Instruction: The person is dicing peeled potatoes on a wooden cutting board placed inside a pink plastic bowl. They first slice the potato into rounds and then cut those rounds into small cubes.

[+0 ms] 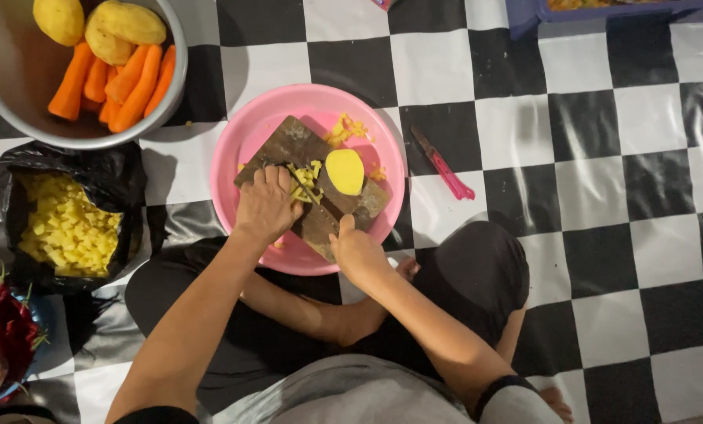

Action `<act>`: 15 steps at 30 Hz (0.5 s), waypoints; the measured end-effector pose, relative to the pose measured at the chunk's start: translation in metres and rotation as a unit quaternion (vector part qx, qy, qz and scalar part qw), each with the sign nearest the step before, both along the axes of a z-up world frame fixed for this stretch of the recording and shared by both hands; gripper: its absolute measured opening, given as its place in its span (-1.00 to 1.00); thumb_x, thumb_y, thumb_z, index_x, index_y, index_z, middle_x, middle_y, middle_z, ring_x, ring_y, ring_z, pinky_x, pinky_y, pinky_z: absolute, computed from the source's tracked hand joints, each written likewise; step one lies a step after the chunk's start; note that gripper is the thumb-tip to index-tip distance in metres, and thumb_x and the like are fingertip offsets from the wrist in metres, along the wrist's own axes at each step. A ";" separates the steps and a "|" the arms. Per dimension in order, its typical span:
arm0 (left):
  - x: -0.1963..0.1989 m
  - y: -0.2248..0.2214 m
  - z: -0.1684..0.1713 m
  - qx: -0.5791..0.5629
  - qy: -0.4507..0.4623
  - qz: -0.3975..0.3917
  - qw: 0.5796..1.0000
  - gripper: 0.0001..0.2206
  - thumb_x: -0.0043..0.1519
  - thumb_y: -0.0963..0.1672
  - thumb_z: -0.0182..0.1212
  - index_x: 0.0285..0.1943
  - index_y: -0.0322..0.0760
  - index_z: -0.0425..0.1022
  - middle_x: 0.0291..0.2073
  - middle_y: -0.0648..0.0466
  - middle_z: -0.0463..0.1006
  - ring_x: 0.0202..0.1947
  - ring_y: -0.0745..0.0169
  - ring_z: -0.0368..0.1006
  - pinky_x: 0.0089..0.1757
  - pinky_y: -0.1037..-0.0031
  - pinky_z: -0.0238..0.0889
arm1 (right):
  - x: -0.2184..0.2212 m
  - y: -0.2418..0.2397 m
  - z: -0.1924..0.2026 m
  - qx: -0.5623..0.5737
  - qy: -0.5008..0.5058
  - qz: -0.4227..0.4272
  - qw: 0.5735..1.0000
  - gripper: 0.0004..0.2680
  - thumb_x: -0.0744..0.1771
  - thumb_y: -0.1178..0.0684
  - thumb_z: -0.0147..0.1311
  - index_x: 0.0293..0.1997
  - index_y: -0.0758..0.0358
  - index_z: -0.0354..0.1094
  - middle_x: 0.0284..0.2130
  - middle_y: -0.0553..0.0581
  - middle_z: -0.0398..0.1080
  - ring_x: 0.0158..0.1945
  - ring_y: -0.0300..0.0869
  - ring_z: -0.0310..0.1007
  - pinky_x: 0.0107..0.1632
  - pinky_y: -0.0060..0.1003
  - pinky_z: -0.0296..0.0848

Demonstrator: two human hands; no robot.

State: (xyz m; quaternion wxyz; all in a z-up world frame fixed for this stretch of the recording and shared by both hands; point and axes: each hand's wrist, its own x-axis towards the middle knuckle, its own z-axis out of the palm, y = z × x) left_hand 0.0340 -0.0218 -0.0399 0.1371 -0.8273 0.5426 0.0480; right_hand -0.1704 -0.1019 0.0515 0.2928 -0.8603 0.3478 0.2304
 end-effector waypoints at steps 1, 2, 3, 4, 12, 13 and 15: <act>-0.003 0.002 0.001 0.001 0.001 -0.001 1.000 -0.29 0.12 0.21 -0.05 0.28 -0.32 0.21 -0.05 0.05 0.29 0.01 0.04 0.32 -0.21 0.25 0.34 | -0.006 0.003 0.009 0.001 0.001 -0.001 1.000 -0.75 0.44 -0.12 -0.33 0.00 0.29 0.05 -0.41 0.33 0.51 -0.22 0.16 0.60 -0.12 0.04 0.58; -0.001 0.001 0.003 0.002 -0.003 -0.002 1.000 -0.30 0.12 0.21 -0.06 0.28 -0.32 0.21 -0.05 0.05 0.28 0.00 0.04 0.32 -0.22 0.25 0.33 | -0.008 0.002 0.018 0.021 -0.001 -0.023 1.000 -0.74 0.44 -0.12 -0.31 0.02 0.32 0.06 -0.37 0.38 0.52 -0.18 0.20 0.59 -0.10 0.11 0.56; 0.000 0.000 0.006 0.003 -0.007 -0.002 1.000 -0.30 0.13 0.21 -0.08 0.27 -0.32 0.20 -0.06 0.06 0.28 -0.01 0.04 0.32 -0.23 0.25 0.32 | -0.011 0.002 0.027 0.042 -0.003 -0.045 0.998 -0.73 0.43 -0.11 -0.30 0.04 0.34 0.06 -0.34 0.43 0.52 -0.13 0.25 0.58 -0.07 0.17 0.53; -0.001 0.001 0.007 0.002 -0.007 -0.003 1.000 -0.30 0.13 0.21 -0.08 0.27 -0.32 0.20 -0.06 0.06 0.28 -0.01 0.04 0.32 -0.23 0.25 0.32 | -0.024 0.005 0.018 0.041 -0.004 -0.046 0.998 -0.73 0.43 -0.11 -0.30 0.04 0.34 0.06 -0.34 0.43 0.52 -0.13 0.25 0.58 -0.07 0.17 0.53; -0.011 -0.001 0.066 0.007 0.012 0.024 1.000 -0.14 0.09 0.23 -0.01 0.44 -0.41 0.12 0.02 -0.05 0.33 0.05 -0.03 0.33 -0.13 0.19 0.31 | -0.052 0.009 0.013 0.042 0.043 -0.054 0.997 -0.67 0.43 -0.21 -0.32 0.14 0.25 0.07 -0.29 0.39 0.53 -0.05 0.24 0.56 0.03 0.12 0.49; -0.013 -0.001 0.069 0.008 0.011 0.025 1.000 -0.14 0.09 0.23 -0.01 0.44 -0.41 0.12 0.02 -0.05 0.33 0.05 -0.03 0.33 -0.13 0.19 0.31 | -0.047 0.008 0.021 0.042 0.042 -0.053 0.997 -0.67 0.43 -0.21 -0.32 0.14 0.25 0.07 -0.29 0.39 0.53 -0.05 0.24 0.56 0.03 0.12 0.49; -0.015 -0.001 0.074 0.018 0.010 0.044 0.999 -0.07 0.09 0.28 -0.03 0.48 -0.43 0.11 0.07 -0.04 0.34 0.08 0.00 0.32 -0.07 0.22 0.29 | -0.036 0.006 0.036 0.066 0.036 -0.059 0.995 -0.69 0.42 -0.21 -0.33 0.10 0.20 0.08 -0.26 0.41 0.52 -0.02 0.27 0.54 0.07 0.13 0.46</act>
